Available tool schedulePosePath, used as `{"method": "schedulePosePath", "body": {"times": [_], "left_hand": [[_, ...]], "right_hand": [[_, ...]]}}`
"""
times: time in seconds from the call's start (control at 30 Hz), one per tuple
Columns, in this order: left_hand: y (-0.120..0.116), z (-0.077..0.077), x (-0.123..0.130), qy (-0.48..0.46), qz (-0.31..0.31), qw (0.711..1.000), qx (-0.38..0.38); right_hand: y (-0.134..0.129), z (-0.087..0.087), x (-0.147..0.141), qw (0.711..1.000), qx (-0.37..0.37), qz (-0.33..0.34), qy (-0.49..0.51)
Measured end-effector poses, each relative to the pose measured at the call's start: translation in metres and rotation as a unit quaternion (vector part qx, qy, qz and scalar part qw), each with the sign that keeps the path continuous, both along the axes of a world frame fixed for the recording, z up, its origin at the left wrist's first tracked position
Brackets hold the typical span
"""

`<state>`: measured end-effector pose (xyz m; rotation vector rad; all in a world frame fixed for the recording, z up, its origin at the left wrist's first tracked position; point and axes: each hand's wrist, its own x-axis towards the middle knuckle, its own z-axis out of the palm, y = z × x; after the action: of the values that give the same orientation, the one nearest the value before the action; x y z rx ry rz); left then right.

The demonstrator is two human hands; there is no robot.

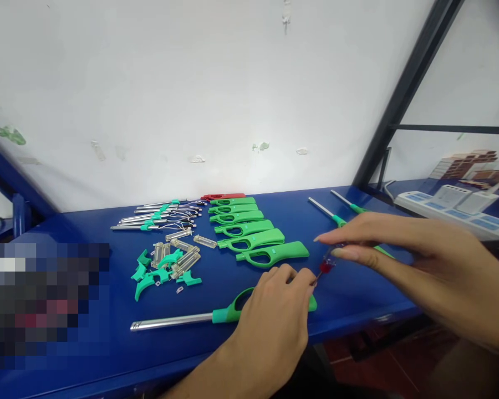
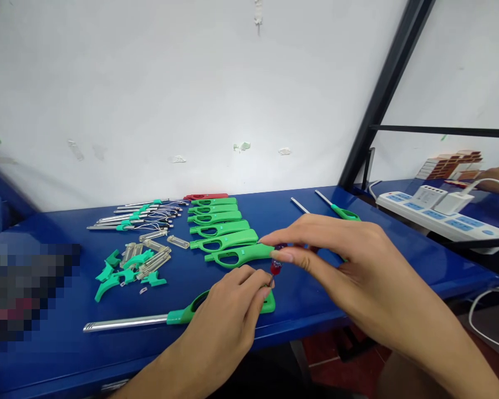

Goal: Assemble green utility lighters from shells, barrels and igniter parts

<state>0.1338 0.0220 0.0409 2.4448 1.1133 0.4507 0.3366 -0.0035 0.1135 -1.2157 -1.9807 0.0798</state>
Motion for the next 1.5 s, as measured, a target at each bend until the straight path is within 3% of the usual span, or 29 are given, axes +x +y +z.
{"method": "schedulePosePath", "body": {"times": [0.3, 0.57, 0.73, 0.8, 0.9, 1.03, 1.23, 1.37, 1.5], "left_hand": [[-0.001, -0.002, 0.001, -0.012, 0.007, 1.0, -0.004], [0.001, -0.013, 0.0, -0.05, 0.002, 0.998, 0.029], [-0.002, -0.014, -0.001, -0.067, -0.008, 0.997, 0.046], [-0.004, -0.011, -0.004, -0.063, -0.007, 0.996, 0.06], [-0.008, -0.002, -0.015, -0.006, -0.003, 0.996, 0.087], [-0.01, 0.011, -0.033, 0.115, -0.004, 0.989, 0.095], [-0.001, 0.029, -0.032, 0.231, -0.019, 0.972, 0.038], [-0.001, 0.035, -0.027, 0.242, -0.03, 0.969, 0.048], [-0.007, 0.035, -0.032, 0.205, -0.028, 0.975, 0.086]], "right_hand": [[-0.001, 0.0, -0.009, 0.999, -0.009, -0.051, 0.008], [-0.006, 0.003, -0.007, 0.998, -0.019, -0.052, 0.014], [-0.01, 0.007, 0.019, 0.981, 0.044, -0.182, 0.048], [-0.007, 0.01, 0.032, 0.974, 0.025, -0.215, 0.06], [0.001, 0.013, 0.047, 0.978, -0.059, -0.191, 0.062], [0.009, 0.01, 0.057, 0.985, -0.133, -0.093, 0.062], [0.022, -0.01, 0.061, 0.97, -0.241, -0.008, -0.008], [0.038, -0.026, 0.05, 0.952, -0.298, 0.01, -0.068], [0.053, -0.039, 0.034, 0.947, -0.309, 0.025, -0.086]]}}
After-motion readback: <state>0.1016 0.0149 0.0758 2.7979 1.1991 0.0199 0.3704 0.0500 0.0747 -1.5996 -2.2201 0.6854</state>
